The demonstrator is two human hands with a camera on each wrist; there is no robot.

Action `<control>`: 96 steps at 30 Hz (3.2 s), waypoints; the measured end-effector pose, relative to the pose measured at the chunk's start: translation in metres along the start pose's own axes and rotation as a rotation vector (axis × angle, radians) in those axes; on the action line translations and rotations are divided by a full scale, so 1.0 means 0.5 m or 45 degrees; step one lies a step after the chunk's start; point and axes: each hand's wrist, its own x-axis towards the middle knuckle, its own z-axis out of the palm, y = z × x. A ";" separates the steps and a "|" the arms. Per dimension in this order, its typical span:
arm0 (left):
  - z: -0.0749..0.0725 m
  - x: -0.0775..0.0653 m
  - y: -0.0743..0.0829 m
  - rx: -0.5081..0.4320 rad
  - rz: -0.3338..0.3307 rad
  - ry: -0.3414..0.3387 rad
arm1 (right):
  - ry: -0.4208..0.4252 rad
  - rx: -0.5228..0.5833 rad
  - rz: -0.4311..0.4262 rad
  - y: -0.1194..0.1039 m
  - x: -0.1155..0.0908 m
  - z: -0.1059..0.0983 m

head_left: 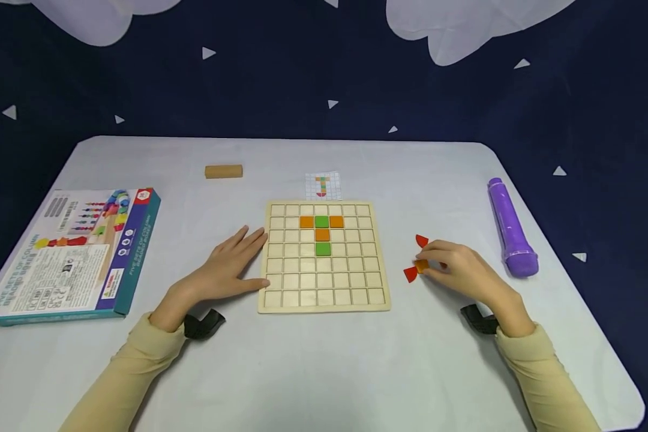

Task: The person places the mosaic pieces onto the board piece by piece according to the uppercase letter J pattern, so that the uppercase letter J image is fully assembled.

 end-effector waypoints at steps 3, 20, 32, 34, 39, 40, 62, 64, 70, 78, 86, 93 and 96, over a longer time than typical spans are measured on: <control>-0.002 0.003 0.002 0.001 0.016 0.004 | 0.007 0.003 0.015 0.003 -0.006 0.000; 0.005 0.004 -0.003 0.013 0.010 0.007 | -0.028 0.007 0.121 0.020 -0.026 0.019; 0.002 0.003 -0.003 0.011 -0.002 0.004 | -0.031 -0.032 0.105 0.019 -0.015 0.017; 0.001 0.003 -0.003 0.013 -0.011 0.002 | -0.029 -0.037 0.106 0.019 -0.011 0.016; 0.003 0.002 -0.004 0.012 -0.010 0.001 | -0.022 -0.050 0.093 0.017 -0.002 0.015; 0.004 0.002 -0.004 0.010 -0.010 0.001 | -0.018 -0.051 0.088 0.016 -0.001 0.015; 0.004 0.007 0.001 0.019 0.016 0.018 | -0.073 -0.024 -0.011 -0.022 0.069 0.013; 0.004 0.006 0.001 0.017 0.012 0.017 | -0.090 -0.020 -0.017 -0.029 0.077 0.016; 0.004 0.006 0.000 0.022 0.006 0.011 | -0.110 0.008 -0.042 -0.045 0.097 0.025; 0.001 0.003 0.003 0.008 -0.003 0.006 | -0.141 0.022 -0.092 -0.066 0.122 0.033; 0.005 0.004 -0.003 0.001 -0.016 -0.001 | -0.192 0.030 -0.121 -0.089 0.144 0.041; 0.007 0.005 -0.004 0.004 -0.016 0.001 | -0.208 0.053 -0.162 -0.105 0.160 0.048; 0.007 0.005 -0.004 0.001 -0.013 0.001 | -0.206 0.049 -0.196 -0.111 0.166 0.052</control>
